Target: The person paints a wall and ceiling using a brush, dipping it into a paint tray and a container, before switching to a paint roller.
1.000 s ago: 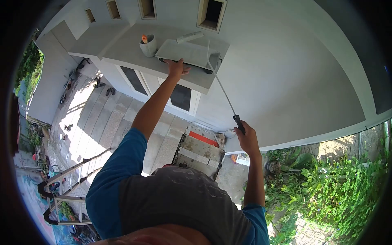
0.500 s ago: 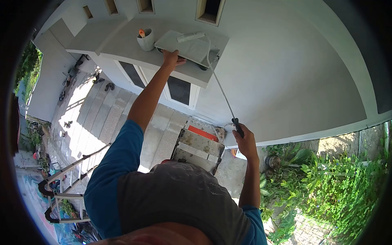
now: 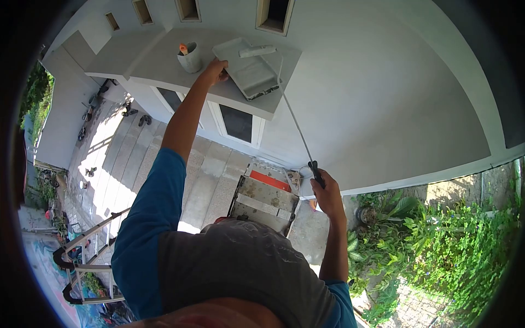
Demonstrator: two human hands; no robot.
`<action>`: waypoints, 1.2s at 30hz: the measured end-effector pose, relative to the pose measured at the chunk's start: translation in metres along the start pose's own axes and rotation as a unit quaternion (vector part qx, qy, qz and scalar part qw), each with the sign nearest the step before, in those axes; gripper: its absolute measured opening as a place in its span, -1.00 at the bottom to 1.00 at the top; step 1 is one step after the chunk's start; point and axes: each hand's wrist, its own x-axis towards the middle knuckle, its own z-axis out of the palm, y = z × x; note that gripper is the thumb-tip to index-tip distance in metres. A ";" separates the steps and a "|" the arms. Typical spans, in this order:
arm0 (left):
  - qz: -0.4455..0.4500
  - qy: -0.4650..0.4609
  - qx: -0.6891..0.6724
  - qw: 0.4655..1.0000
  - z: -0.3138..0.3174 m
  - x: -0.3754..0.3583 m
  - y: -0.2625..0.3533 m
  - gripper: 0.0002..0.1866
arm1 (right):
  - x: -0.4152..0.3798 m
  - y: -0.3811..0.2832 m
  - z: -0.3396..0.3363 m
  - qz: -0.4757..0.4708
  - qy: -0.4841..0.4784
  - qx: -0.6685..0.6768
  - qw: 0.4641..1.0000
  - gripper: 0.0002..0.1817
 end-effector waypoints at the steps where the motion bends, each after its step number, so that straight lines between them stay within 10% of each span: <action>1: 0.000 -0.001 -0.001 1.000 -0.002 0.003 0.000 -0.47 | 0.000 -0.002 0.002 0.002 -0.006 0.004 1.000 -0.62; 13: 0.052 0.115 0.023 0.992 0.002 -0.012 -0.018 -0.51 | 0.034 -0.065 0.019 -0.018 -0.079 -0.019 0.997 -0.43; 17: 0.377 0.251 0.151 0.879 0.029 -0.100 -0.053 -0.66 | 0.072 -0.083 0.025 -0.058 -0.069 -0.142 0.986 -0.35; 19: 0.389 0.237 0.075 0.887 0.052 -0.148 -0.086 -0.71 | 0.088 -0.097 0.025 -0.050 -0.083 -0.179 0.979 -0.37; 26: 0.233 -0.041 0.290 0.927 0.095 -0.236 -0.253 -0.63 | 0.118 -0.120 0.031 -0.061 -0.091 -0.232 0.966 -0.43; 36: 0.204 -0.078 0.461 0.860 0.128 -0.283 -0.326 -0.70 | 0.106 -0.140 0.029 -0.021 -0.090 -0.250 0.964 -0.43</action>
